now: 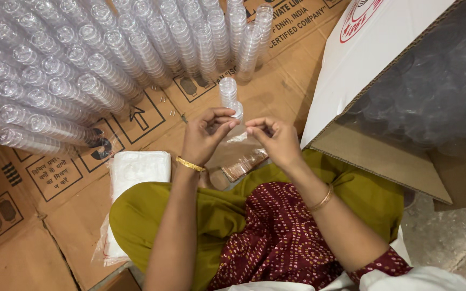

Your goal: The person sits on the floor and packs stacks of clear plastic cups into clear poly bags. They open a plastic bag, insert a stack of cups, then set the filled bag aside and repeat with more stacks, taking cups from an open carton.

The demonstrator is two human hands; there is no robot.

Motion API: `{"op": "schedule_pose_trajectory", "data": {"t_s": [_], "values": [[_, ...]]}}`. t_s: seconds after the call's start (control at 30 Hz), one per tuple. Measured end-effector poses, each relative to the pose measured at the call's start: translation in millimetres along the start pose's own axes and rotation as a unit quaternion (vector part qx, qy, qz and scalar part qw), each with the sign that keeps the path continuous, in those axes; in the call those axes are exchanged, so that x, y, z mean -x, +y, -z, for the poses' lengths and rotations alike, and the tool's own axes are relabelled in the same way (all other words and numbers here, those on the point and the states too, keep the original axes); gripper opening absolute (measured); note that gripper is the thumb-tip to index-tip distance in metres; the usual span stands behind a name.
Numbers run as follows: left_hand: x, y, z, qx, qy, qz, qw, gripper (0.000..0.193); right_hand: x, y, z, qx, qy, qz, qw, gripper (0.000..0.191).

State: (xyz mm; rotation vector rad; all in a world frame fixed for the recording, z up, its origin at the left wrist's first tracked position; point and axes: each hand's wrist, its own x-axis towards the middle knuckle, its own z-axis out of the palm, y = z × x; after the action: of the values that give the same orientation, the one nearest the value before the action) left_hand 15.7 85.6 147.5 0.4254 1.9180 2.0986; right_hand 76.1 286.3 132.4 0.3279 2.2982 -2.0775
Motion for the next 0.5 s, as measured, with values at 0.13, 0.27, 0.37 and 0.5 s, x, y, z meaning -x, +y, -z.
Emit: {"op": "schedule_pose_trajectory", "data": {"t_s": [0.13,0.27,0.37,0.5], "values": [[0.2,-3.5,0.9,-0.054,-0.002,-0.010,0.999,0.018,-0.3,-11.5,-2.3,-0.061,-0.045,0.047,0.996,0.025],[-0.2,-9.3,-2.4,-0.064,0.009,-0.029,0.997,0.016,-2.2,-14.4,-4.5,-0.058,-0.051,0.017,0.997,0.017],[-2.5,-14.4,-4.0,-0.054,0.016,-0.051,0.997,0.014,-1.0,-12.8,-4.4,-0.022,-0.045,0.008,0.999,0.018],[-3.2,-23.1,-9.7,-0.042,0.053,-0.018,0.998,0.011,4.2,-14.4,-7.3,0.119,-0.024,0.029,0.992,0.021]]}}
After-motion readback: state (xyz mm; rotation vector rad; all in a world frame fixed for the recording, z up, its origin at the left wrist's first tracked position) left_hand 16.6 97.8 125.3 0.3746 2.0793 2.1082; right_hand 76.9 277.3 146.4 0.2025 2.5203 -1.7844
